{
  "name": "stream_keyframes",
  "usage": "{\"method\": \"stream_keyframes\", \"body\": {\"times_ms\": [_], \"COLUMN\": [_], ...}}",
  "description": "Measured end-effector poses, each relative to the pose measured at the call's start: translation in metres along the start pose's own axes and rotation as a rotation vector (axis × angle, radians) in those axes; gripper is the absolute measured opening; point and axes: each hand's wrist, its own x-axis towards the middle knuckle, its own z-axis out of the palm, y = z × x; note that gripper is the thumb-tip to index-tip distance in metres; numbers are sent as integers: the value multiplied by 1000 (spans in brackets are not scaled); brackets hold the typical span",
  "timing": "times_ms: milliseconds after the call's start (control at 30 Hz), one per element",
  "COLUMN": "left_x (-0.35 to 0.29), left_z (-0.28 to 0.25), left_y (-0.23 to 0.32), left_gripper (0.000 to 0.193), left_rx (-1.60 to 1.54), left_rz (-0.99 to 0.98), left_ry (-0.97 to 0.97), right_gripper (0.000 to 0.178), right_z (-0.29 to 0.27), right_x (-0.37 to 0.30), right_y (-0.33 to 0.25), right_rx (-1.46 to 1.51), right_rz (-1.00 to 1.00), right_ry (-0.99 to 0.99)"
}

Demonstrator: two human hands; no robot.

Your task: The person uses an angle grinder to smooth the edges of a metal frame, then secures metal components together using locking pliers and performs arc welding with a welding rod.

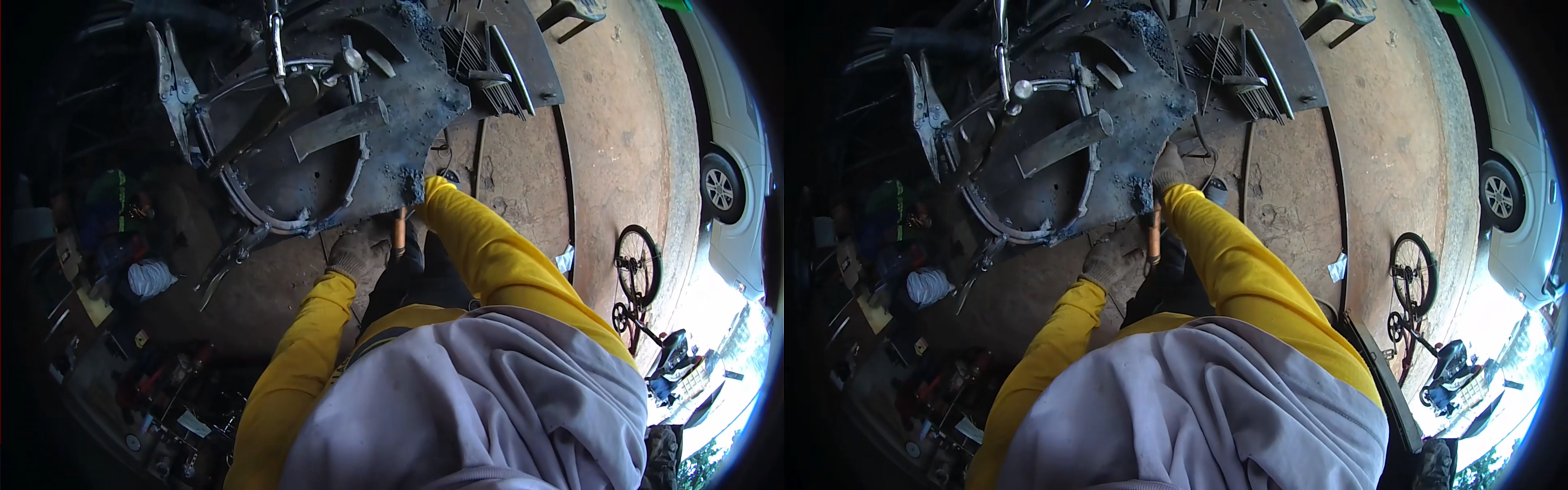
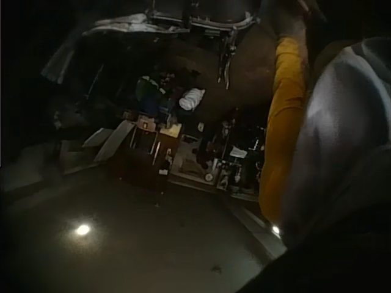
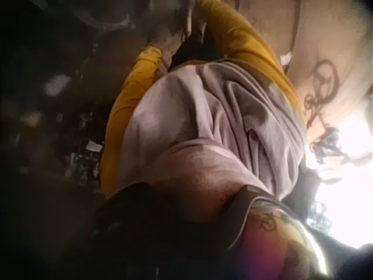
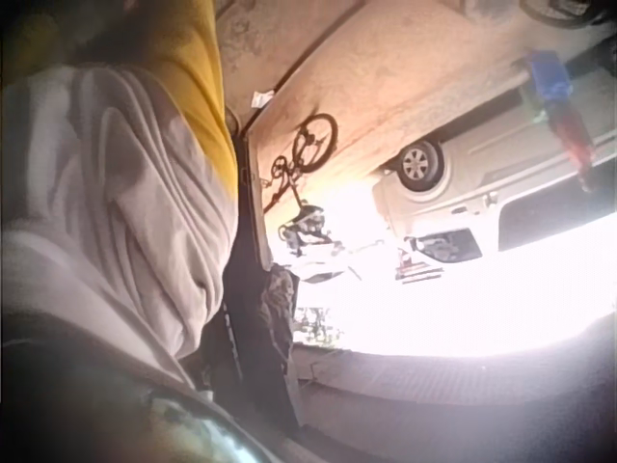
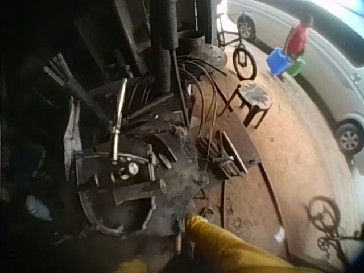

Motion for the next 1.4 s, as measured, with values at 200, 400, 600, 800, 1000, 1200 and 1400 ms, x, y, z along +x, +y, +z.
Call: {"method": "stream_keyframes", "body": {"times_ms": [200,400,600,800,1000,1200,1400], "left_x": [-57,-99,-114,-105,-105,-105,-109], "left_z": [-47,-24,-17,-37,-42,-64,-111], "left_y": [13,-6,-15,1,9,29,53], "left_gripper": [58,44,42,44,42,31,29], "left_rx": [-208,-321,-319,-349,-316,-333,69], "left_rz": [-266,-308,-361,-356,-307,-145,30], "left_ry": [-34,26,38,49,38,72,59], "right_gripper": [60,58,57,55,54,53,52], "right_z": [-30,-45,-59,-53,-44,-44,-68], "right_x": [74,118,141,150,145,129,89], "right_y": [-32,-86,-116,-123,-132,-114,-83], "right_rx": [-102,-181,-237,-256,-267,-243,-308], "right_rz": [-40,-220,-353,-426,-516,-688,-1100], "right_ry": [109,182,224,238,243,256,299]}}
